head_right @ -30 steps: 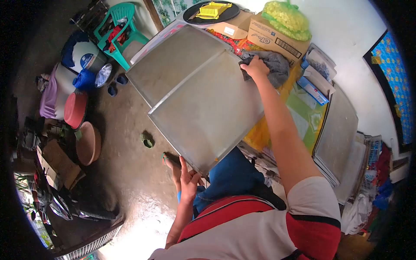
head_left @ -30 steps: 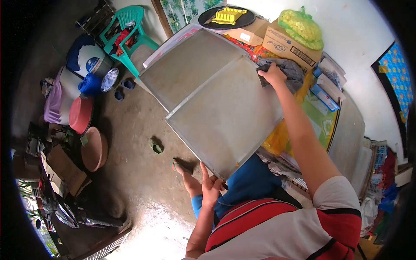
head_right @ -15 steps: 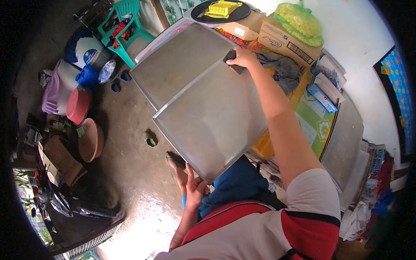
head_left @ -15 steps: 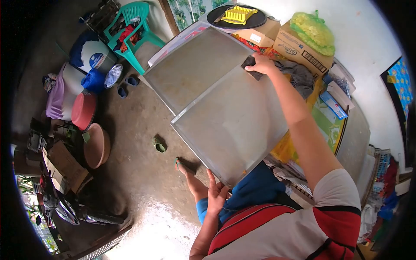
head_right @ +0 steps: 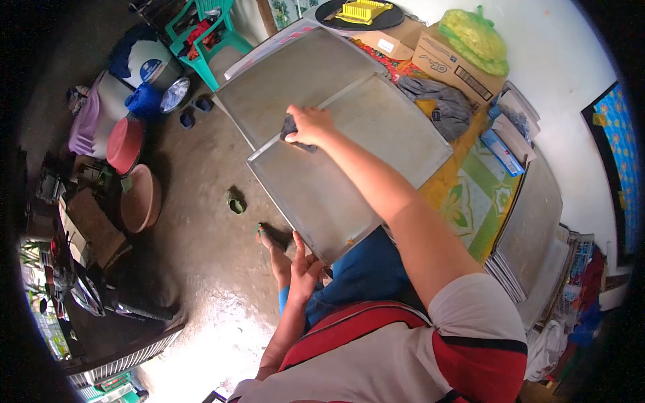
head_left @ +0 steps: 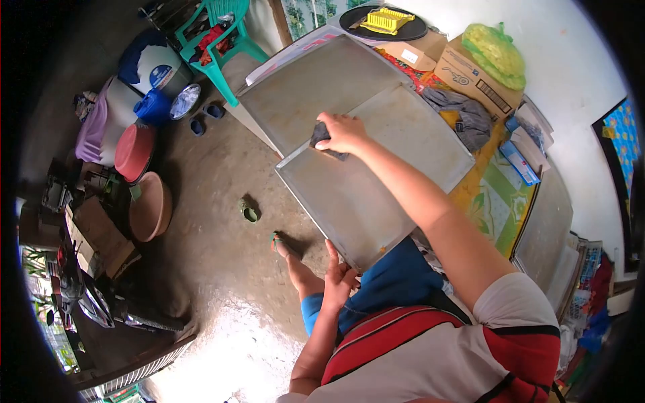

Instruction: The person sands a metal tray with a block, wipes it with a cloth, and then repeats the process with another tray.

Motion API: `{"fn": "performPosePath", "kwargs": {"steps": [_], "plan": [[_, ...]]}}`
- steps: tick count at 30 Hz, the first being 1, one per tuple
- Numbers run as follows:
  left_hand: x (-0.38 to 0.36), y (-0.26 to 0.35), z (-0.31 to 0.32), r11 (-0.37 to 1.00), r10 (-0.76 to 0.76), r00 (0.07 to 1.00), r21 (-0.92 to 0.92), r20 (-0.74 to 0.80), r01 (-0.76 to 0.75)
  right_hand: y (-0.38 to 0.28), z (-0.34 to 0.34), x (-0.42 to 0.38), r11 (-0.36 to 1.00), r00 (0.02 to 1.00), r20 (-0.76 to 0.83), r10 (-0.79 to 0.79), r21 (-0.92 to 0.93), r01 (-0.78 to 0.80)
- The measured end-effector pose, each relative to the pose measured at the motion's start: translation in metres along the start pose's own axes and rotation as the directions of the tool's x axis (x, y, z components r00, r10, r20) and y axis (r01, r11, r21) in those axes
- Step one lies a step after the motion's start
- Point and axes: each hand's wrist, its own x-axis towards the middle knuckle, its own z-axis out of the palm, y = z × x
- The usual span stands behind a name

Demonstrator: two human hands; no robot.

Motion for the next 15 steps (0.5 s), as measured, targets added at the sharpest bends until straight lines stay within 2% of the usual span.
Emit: {"fn": "performPosePath", "kwargs": {"steps": [3, 7, 9, 10, 11, 12, 15], "plan": [[0.000, -0.004, -0.003, 1.000, 0.009, 1.000, 0.023, 0.003, -0.009, -0.045, 0.019, -0.020, 0.997, 0.999, -0.042, -0.028, 0.067, 0.031], [0.001, -0.006, -0.003, 1.000, 0.018, 1.000, 0.011, 0.007, -0.018, -0.095, 0.022, -0.047, 0.983, 0.999, 0.032, -0.004, 0.183, -0.002], [0.002, -0.003, -0.003, 1.000, 0.019, 1.000, 0.014, 0.012, -0.019, -0.119, 0.027, -0.067, 0.953, 0.986, -0.014, -0.164, 0.258, 0.162], [0.003, -0.003, -0.003, 1.000, 0.029, 0.999, 0.012, 0.017, -0.029, -0.133, 0.025, -0.081, 0.926, 0.960, -0.160, -0.231, 0.265, 0.267], [0.004, -0.005, -0.003, 0.999, 0.038, 0.999, 0.007, 0.021, -0.039, -0.145, 0.022, -0.094, 0.893, 0.908, -0.301, -0.291, 0.256, 0.371], [0.004, -0.008, -0.004, 0.999, 0.046, 0.999, 0.001, 0.023, -0.046, -0.156, 0.010, -0.106, 0.861, 0.813, -0.444, -0.375, 0.158, 0.483], [0.003, -0.012, -0.005, 0.997, 0.077, 0.997, -0.016, 0.021, -0.077, -0.154, 0.005, -0.127, 0.736, 0.533, -0.562, -0.633, -0.224, 0.639]]}}
